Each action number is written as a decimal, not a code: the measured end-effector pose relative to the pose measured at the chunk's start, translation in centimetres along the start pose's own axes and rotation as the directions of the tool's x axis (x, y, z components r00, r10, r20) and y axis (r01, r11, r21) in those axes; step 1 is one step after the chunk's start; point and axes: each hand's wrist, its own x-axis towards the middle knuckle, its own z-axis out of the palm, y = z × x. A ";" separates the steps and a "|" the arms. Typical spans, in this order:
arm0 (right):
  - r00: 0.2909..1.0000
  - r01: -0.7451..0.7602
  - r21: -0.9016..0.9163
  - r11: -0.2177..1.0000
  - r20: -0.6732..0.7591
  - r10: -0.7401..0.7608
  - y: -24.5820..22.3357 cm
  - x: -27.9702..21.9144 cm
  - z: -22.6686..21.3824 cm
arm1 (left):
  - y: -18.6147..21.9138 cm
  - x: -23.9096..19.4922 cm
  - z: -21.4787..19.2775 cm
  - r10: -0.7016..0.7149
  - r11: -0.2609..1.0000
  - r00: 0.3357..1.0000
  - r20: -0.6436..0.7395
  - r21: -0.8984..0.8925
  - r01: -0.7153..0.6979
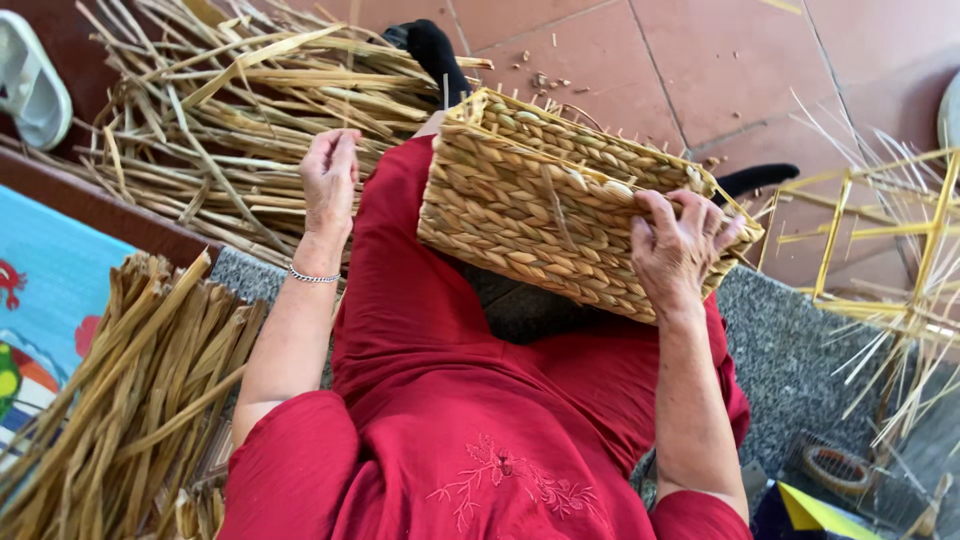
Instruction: The person weaves a rectangular basket using dried palm leaves, interlacing strands by hand and trimming excess material with shears. The basket is rotated and adjusted throughout the process to complete the weave and finish the edges.
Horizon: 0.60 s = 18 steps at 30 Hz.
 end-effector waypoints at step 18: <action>0.938 0.046 -0.020 0.999 -0.343 -0.050 4.1 1.1 1.1 | -8.9 -1.7 -12.3 -0.025 0.897 0.984 -0.177 0.431 0.101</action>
